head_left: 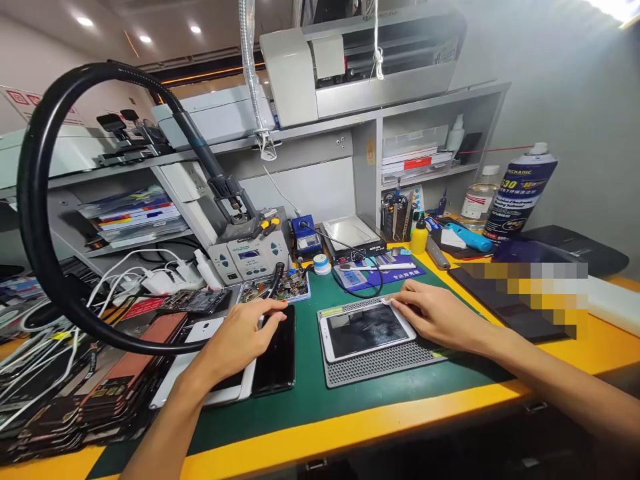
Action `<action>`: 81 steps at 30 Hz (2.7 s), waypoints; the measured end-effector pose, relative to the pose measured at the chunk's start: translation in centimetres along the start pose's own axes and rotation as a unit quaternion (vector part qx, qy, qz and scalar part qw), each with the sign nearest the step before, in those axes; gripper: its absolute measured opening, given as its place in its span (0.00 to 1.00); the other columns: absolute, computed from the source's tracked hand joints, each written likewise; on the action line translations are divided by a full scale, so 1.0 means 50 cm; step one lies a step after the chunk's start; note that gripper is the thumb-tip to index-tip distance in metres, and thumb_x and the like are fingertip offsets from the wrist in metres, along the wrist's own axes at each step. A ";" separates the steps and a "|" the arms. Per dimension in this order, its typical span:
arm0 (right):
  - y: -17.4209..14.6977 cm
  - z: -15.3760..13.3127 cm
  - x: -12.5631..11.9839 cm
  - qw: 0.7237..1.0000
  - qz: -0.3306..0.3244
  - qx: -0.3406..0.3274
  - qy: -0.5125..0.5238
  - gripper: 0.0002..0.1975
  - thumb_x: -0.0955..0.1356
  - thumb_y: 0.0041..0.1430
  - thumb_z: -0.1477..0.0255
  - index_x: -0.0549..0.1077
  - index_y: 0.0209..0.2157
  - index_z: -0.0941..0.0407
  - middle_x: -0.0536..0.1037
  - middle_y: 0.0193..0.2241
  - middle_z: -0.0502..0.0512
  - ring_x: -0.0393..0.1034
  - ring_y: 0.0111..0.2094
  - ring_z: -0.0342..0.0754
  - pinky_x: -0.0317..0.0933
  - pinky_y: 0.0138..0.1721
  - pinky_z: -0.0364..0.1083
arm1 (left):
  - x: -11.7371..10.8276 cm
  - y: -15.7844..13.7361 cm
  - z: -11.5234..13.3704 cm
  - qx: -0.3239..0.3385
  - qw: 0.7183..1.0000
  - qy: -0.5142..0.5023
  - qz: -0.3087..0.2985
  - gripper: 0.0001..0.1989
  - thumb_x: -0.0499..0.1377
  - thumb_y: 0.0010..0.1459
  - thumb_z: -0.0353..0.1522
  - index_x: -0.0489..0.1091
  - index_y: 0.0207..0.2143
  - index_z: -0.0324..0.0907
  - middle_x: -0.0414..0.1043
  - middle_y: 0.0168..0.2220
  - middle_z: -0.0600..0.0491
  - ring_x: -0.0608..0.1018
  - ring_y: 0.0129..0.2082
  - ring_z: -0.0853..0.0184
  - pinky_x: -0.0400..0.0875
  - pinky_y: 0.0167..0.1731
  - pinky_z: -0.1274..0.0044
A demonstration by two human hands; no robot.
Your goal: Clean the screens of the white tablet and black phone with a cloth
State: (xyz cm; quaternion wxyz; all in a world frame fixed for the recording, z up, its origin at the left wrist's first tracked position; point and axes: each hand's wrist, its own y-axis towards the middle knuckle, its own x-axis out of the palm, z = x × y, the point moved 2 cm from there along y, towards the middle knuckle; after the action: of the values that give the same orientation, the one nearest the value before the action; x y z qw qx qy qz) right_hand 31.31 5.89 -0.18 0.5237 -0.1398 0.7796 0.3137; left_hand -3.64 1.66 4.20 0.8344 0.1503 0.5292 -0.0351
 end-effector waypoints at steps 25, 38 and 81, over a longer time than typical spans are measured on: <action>-0.041 0.016 -0.040 0.974 0.213 0.073 0.038 0.17 0.60 0.70 0.63 0.77 0.43 0.55 0.77 0.37 0.57 0.71 0.35 0.52 0.62 0.37 0.50 | 0.089 -0.221 0.042 0.229 0.939 0.258 -0.007 0.54 0.60 0.55 0.56 0.48 0.70 0.29 0.59 0.66 0.29 0.63 0.67 0.40 0.57 0.65 0.45; -0.017 -0.064 -0.084 0.947 0.257 -0.013 0.190 0.13 0.65 0.68 0.64 0.80 0.37 0.54 0.77 0.33 0.56 0.72 0.36 0.52 0.63 0.38 0.50 | -0.049 -0.206 0.105 0.210 0.959 0.092 0.167 0.13 0.59 0.61 0.25 0.75 0.47 0.42 0.82 0.41 0.50 0.83 0.40 0.63 0.76 0.51 0.69; 0.105 -0.175 0.016 0.666 -0.170 0.125 0.716 0.17 0.76 0.57 0.60 0.76 0.33 0.61 0.82 0.28 0.60 0.76 0.28 0.47 0.65 0.30 0.43 | 0.043 0.036 0.140 -0.155 0.726 -0.663 -0.100 0.23 0.57 0.64 0.47 0.80 0.39 0.36 0.82 0.34 0.44 0.83 0.32 0.59 0.79 0.33 0.72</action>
State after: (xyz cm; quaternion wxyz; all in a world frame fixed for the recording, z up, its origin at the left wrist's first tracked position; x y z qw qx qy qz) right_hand 21.73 4.42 3.14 -0.1383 -0.3847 0.9093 -0.0778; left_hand 3.82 1.60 5.41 0.9761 -0.0961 -0.1483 -0.1267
